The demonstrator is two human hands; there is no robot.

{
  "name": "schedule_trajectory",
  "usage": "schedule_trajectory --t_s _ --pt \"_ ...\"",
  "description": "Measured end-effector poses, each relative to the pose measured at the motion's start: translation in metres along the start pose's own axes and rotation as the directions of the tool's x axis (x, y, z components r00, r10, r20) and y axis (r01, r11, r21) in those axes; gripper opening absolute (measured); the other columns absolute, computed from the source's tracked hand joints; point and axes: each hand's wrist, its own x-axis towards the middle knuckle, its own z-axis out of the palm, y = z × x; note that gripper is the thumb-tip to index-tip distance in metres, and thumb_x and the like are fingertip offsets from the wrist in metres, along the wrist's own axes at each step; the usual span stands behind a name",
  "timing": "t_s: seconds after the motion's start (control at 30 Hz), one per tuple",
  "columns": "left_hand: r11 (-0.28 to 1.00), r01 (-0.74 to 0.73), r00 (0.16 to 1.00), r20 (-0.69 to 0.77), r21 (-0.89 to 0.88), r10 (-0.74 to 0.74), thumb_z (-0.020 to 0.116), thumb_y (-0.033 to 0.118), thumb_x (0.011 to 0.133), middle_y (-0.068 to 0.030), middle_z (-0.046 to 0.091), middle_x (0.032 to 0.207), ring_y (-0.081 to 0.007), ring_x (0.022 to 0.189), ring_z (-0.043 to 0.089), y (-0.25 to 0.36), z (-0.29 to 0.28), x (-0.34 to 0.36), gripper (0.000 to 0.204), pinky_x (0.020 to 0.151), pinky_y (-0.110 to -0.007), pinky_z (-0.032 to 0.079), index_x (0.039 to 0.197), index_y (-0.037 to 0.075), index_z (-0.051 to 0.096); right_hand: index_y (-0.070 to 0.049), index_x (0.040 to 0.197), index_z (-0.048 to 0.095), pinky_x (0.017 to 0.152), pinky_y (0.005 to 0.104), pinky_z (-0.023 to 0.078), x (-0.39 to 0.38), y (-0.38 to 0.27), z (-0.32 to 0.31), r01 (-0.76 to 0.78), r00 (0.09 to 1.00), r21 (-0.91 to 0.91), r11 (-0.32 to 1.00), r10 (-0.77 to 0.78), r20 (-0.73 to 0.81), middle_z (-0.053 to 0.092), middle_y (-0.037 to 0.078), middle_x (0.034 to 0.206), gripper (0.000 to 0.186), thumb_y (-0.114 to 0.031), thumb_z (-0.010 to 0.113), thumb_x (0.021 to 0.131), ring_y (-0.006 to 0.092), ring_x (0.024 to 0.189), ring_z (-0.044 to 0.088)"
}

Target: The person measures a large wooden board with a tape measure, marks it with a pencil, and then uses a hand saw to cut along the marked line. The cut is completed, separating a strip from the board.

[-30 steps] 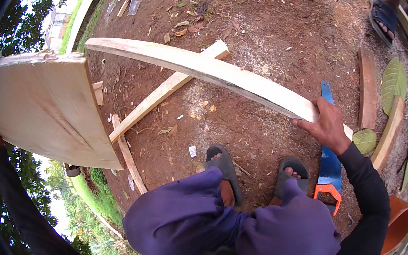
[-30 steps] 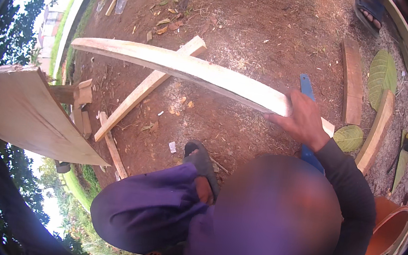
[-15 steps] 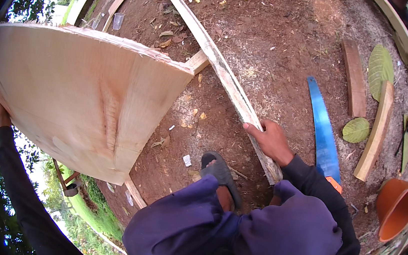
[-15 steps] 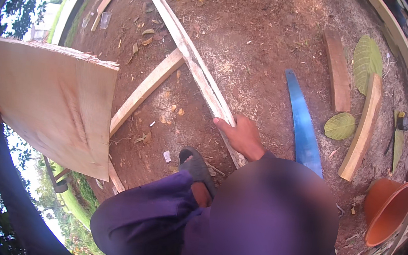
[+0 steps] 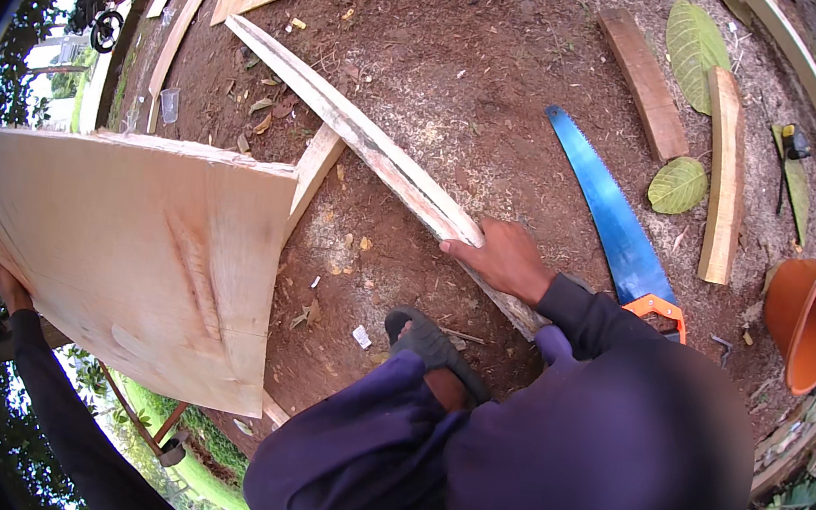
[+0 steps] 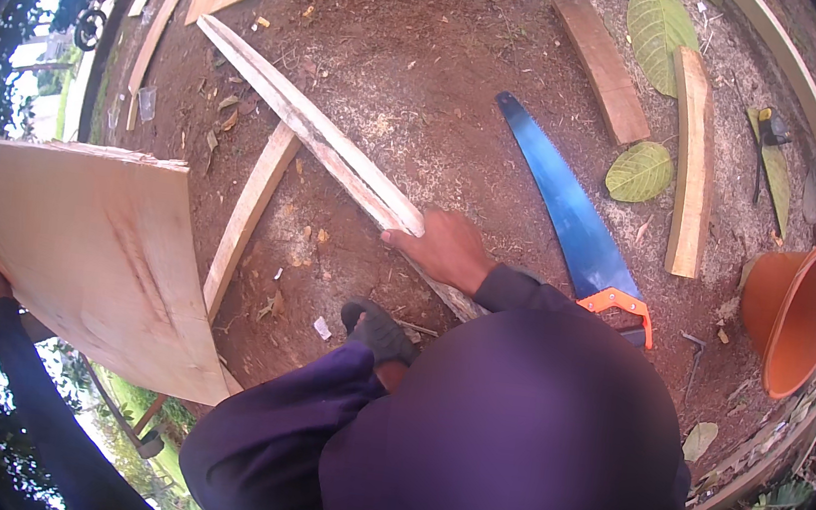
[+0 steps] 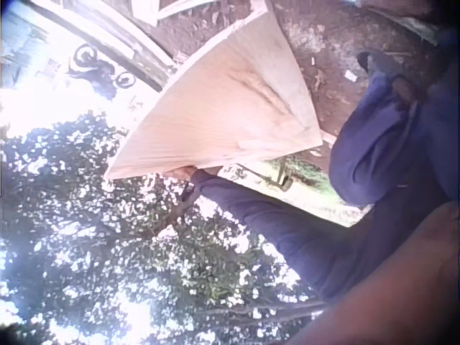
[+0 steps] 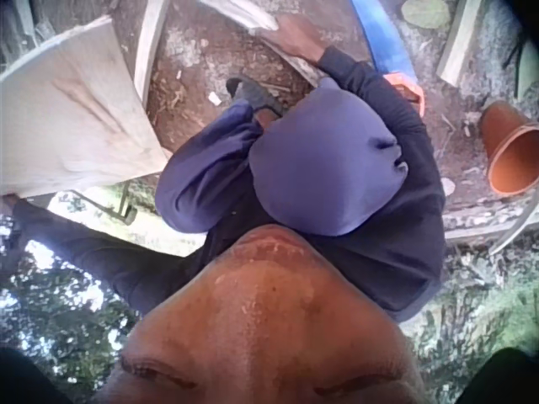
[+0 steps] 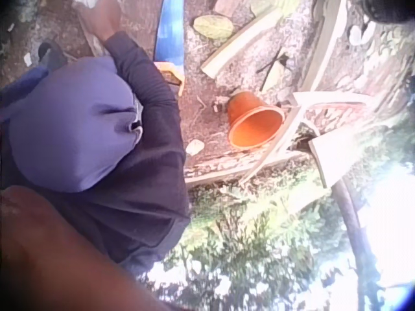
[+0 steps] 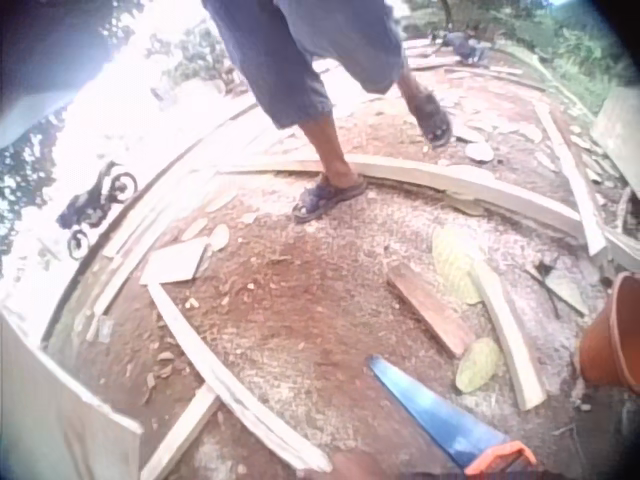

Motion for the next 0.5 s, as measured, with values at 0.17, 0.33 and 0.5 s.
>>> schedule_trajectory --t_s 0.17,0.33,0.5 --pt "0.998 0.012 0.999 -0.035 0.058 -0.010 0.041 0.049 0.114 -0.0088 0.055 0.154 -0.0235 0.135 0.057 0.020 -0.010 -0.008 0.060 0.113 -0.037 0.047 0.160 0.009 0.043 0.009 0.090 0.074 0.076 0.0550 0.055 -0.011 -0.017 0.007 0.000 1.000 0.026 1.000 0.001 -0.010 0.072 0.029 0.081 0.075 -0.066 0.071 0.090 0.0456 0.078 0.073" --pt "0.995 -0.009 1.000 -0.013 0.098 0.010 0.042 0.050 0.114 -0.0087 0.055 0.153 -0.0232 0.134 0.057 0.013 -0.015 0.001 0.061 0.113 -0.036 0.047 0.159 0.009 0.044 0.008 0.095 0.074 0.076 0.0544 0.055 -0.006 -0.021 0.027 0.008 1.000 0.049 0.999 -0.009 0.025 0.072 0.029 0.083 0.073 -0.065 0.071 0.091 0.0447 0.079 0.073" --pt "0.991 -0.043 0.999 0.024 0.124 0.041 0.042 0.053 0.114 -0.0085 0.056 0.151 -0.0229 0.132 0.058 0.003 0.000 0.002 0.062 0.112 -0.037 0.048 0.157 0.008 0.044 0.009 0.099 0.073 0.077 0.0540 0.055 0.003 -0.023 0.032 -0.008 1.000 0.058 0.998 0.006 0.030 0.072 0.029 0.086 0.073 -0.064 0.070 0.091 0.0447 0.081 0.073"
